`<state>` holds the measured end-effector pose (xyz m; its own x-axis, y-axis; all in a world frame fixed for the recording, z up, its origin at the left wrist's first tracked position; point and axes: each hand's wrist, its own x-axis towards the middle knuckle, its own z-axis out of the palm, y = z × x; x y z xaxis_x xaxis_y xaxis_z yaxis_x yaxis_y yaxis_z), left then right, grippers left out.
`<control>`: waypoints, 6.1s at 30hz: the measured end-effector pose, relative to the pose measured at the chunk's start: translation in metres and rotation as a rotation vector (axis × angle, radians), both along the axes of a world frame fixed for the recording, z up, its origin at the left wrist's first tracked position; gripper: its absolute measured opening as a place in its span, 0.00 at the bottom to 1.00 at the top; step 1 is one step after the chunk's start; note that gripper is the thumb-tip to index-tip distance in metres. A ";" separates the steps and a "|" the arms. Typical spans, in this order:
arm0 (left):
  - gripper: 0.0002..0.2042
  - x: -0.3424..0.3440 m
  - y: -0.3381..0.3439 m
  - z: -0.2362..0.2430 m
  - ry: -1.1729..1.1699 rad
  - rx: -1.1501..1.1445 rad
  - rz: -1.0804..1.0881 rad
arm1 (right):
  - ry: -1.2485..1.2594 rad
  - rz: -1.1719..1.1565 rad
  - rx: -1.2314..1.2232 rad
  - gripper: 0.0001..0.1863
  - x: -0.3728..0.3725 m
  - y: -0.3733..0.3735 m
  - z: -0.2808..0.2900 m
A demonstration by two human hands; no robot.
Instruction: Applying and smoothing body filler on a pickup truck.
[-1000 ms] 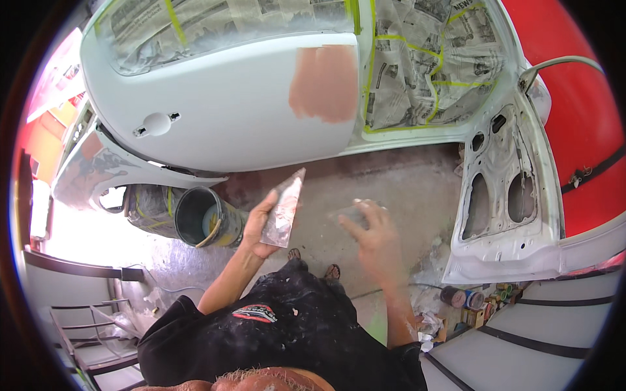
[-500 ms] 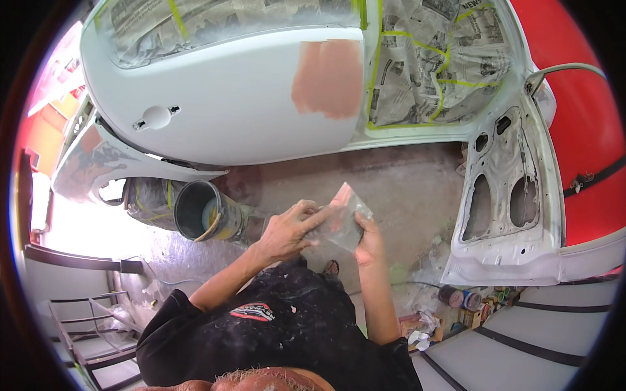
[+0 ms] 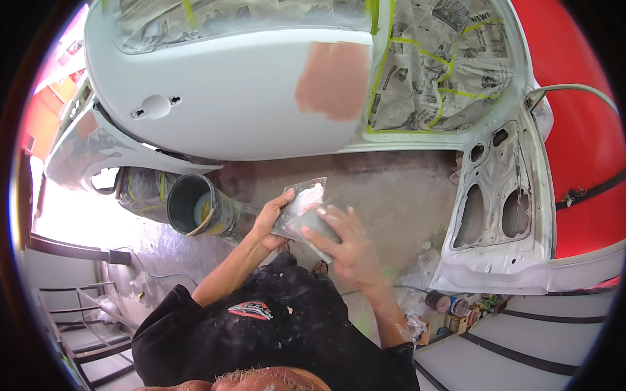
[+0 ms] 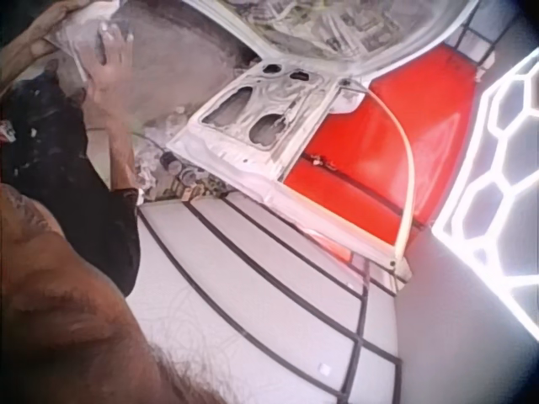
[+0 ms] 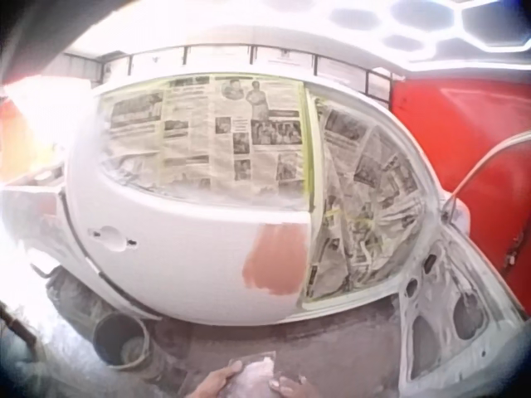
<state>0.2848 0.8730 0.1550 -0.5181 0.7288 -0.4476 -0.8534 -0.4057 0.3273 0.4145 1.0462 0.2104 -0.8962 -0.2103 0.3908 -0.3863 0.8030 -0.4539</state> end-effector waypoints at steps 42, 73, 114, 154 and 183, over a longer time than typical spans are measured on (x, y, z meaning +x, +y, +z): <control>0.28 -0.005 0.017 0.042 1.922 -0.536 0.677 | -0.108 -0.413 -1.926 0.21 0.000 0.009 -0.050; 0.24 0.007 -0.015 0.018 0.030 0.227 -0.074 | 0.000 -0.098 -0.023 0.36 0.024 0.031 0.010; 0.25 0.060 -0.001 -0.049 1.180 -1.078 -0.201 | -0.105 -0.055 -1.810 0.18 0.026 0.044 -0.056; 0.23 -0.105 -0.090 -0.007 0.115 0.070 -0.035 | -0.164 -0.570 -0.173 0.25 -0.027 -0.095 -0.033; 0.22 -0.100 -0.098 -0.008 -0.077 0.139 -0.130 | -0.022 -0.228 -0.037 0.30 -0.081 -0.133 -0.001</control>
